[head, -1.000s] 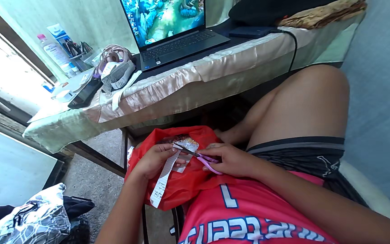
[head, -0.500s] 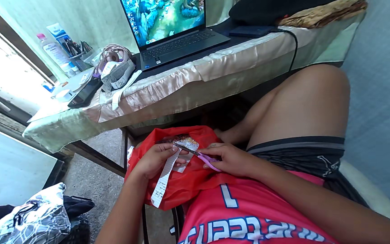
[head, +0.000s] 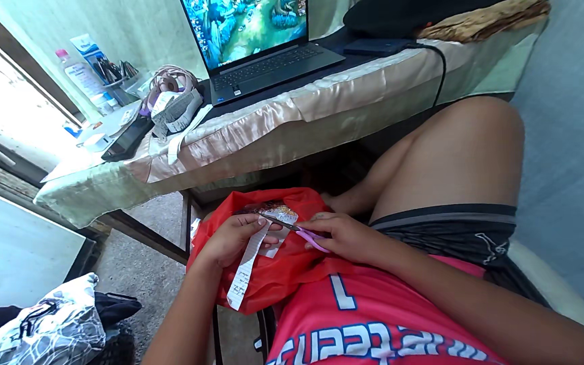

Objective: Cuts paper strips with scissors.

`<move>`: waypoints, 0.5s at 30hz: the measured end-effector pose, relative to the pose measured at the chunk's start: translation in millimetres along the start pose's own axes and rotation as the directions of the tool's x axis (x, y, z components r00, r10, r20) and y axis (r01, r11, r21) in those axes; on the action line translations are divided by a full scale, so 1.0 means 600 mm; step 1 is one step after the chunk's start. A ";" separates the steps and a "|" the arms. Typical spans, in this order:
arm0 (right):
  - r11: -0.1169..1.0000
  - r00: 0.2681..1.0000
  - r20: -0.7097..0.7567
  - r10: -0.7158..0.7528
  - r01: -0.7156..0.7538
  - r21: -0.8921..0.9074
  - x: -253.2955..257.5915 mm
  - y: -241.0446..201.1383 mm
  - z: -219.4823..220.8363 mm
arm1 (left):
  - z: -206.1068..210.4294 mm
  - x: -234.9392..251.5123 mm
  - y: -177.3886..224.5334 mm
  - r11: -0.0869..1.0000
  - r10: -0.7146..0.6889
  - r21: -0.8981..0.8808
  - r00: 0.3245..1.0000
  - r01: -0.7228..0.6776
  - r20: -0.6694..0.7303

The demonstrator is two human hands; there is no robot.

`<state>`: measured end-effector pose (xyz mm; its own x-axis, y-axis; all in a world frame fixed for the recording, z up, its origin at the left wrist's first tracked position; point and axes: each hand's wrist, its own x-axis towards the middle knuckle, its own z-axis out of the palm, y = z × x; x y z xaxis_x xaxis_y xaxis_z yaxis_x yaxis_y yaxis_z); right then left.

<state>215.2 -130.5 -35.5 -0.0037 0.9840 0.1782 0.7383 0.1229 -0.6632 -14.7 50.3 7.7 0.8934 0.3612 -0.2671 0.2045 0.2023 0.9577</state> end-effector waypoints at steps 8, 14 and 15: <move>0.999 1.000 0.021 -0.024 0.023 0.023 -0.001 -0.008 0.000 | -0.003 0.000 -0.002 0.999 0.032 -0.009 0.999 -0.032 0.001; 0.998 0.998 -0.017 -0.055 0.054 -0.037 0.001 0.003 0.002 | 0.000 -0.001 0.001 1.000 0.014 -0.015 1.000 -0.014 -0.007; 0.998 0.998 -0.017 -0.054 0.053 -0.039 0.001 0.004 0.002 | 0.001 -0.001 0.001 1.000 0.010 -0.015 1.000 -0.010 -0.006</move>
<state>216.2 -129.2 -37.6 -0.0319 0.9735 0.2264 0.7625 0.1702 -0.6242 -14.8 49.9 8.7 0.8930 0.3689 -0.2578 0.1892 0.2119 0.9588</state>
